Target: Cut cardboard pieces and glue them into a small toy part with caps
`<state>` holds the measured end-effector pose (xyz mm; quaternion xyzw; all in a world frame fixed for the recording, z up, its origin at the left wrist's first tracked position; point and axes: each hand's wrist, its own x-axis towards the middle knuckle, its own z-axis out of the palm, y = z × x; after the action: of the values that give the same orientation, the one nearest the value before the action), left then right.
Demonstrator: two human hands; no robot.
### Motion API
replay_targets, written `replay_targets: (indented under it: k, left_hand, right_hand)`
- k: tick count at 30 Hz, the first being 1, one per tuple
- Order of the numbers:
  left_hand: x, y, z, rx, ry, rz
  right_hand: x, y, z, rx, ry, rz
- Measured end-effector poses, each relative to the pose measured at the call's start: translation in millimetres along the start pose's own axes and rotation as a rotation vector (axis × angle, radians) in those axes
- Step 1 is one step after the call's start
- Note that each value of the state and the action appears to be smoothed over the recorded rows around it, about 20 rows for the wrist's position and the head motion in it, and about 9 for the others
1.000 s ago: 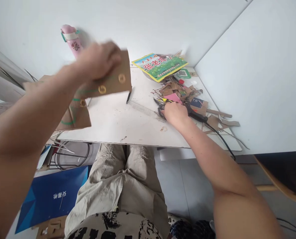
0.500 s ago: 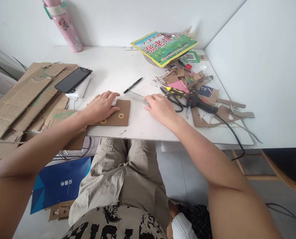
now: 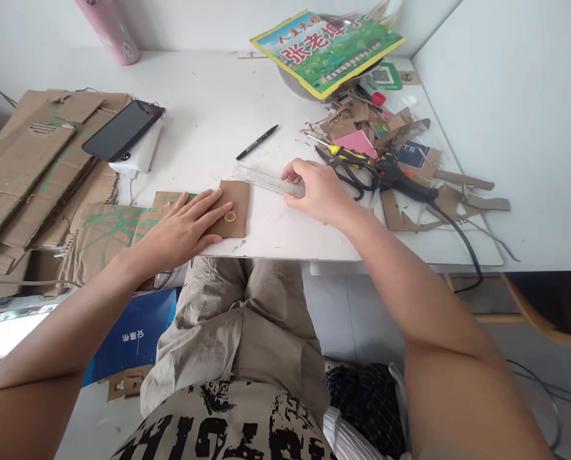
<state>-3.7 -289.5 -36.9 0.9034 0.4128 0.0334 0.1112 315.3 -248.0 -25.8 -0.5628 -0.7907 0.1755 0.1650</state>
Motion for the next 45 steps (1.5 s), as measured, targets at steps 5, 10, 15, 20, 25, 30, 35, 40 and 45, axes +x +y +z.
replay_targets:
  k: [5,10,15,20,25,30,35,40,45]
  left_hand:
    - [-2.1,7.2,0.6,0.016,0.031,0.003]
    - [-0.1,10.0,-0.9,0.046,-0.006,0.025]
    - [5.1,16.0,-5.8,0.133,-0.06,0.057]
    - [14.8,19.7,-3.6,0.151,-0.046,0.089]
    - [23.5,13.2,7.4,0.028,0.05,0.147]
    - [20.5,13.8,9.4,0.006,0.078,0.152]
    - [19.6,14.4,9.4,0.0,0.082,0.169]
    - [19.8,14.0,11.4,0.002,0.088,0.171]
    - [19.4,16.3,10.1,0.015,0.083,0.179]
  right_hand:
    - [-4.8,4.5,5.1,0.011,0.078,-0.113]
    - [1.4,19.5,13.2,-0.011,0.095,-0.247]
    - [4.0,28.8,14.8,-0.029,0.09,-0.292]
    - [0.4,32.1,5.1,-0.021,0.056,-0.31]
    - [0.4,33.1,-6.6,-0.002,-0.033,-0.357]
    - [4.0,35.1,-6.9,-0.003,-0.045,-0.367]
    - [5.4,36.9,-7.0,0.005,-0.045,-0.365]
    - [2.5,38.6,-8.7,0.027,-0.038,-0.38]
    - [-0.4,36.4,-8.0,0.014,-0.026,-0.393]
